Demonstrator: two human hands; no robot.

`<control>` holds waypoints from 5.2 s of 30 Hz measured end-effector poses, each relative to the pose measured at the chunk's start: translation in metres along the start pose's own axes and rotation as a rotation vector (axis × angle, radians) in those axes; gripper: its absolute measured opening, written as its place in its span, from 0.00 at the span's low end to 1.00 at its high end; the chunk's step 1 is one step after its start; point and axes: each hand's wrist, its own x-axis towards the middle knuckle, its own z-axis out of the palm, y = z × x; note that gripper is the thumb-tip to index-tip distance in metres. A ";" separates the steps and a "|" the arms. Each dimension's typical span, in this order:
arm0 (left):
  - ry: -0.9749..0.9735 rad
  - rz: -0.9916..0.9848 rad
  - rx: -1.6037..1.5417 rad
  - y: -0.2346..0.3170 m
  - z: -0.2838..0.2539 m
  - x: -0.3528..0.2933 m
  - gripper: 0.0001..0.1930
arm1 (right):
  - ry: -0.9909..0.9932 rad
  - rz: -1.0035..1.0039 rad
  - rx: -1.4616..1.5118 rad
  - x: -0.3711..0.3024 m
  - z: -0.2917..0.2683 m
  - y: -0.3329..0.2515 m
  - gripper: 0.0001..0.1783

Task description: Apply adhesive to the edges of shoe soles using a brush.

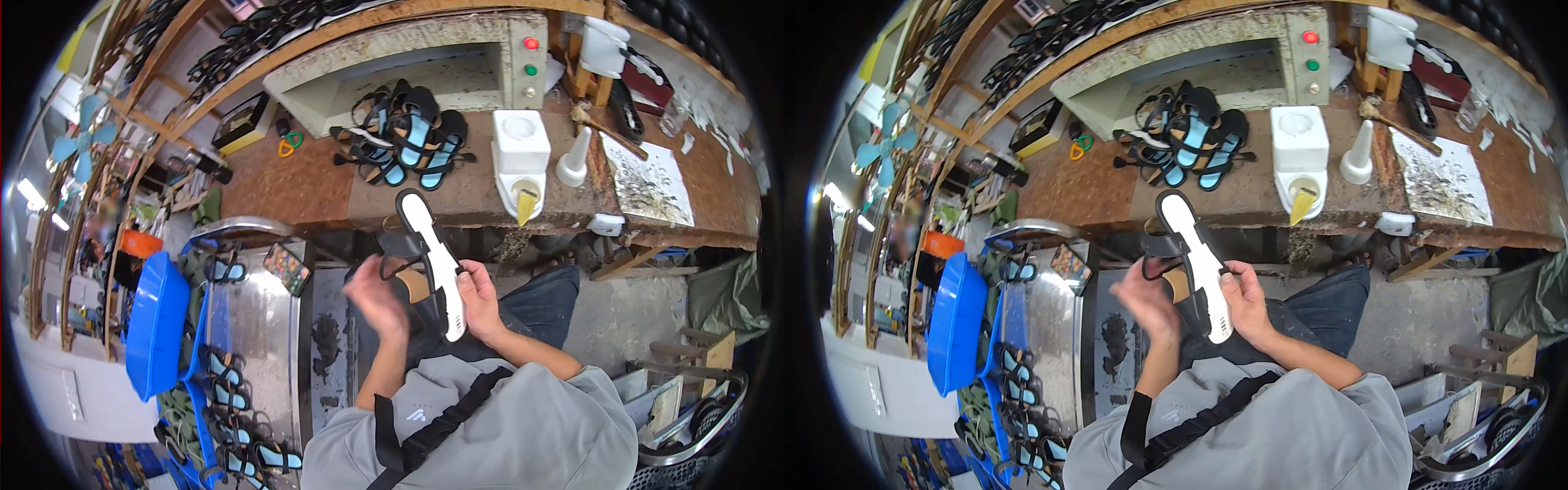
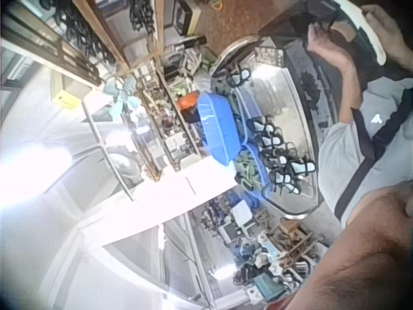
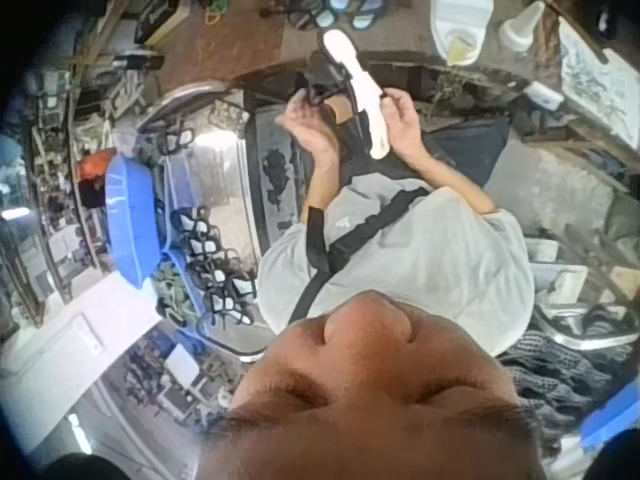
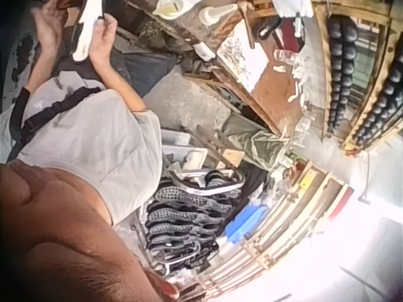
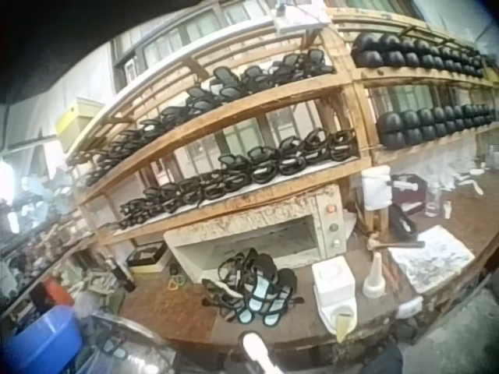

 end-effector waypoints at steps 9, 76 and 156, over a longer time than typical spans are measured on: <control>-0.391 -0.344 0.532 0.016 0.021 0.000 0.13 | -0.208 -0.035 -0.636 0.013 -0.027 0.003 0.21; -0.309 -0.803 -0.183 -0.074 0.074 0.019 0.21 | 0.173 -0.556 -1.161 0.119 -0.116 -0.164 0.14; -0.340 -0.686 -0.112 -0.060 0.084 0.030 0.16 | 0.479 -0.120 -0.385 0.106 -0.126 -0.117 0.12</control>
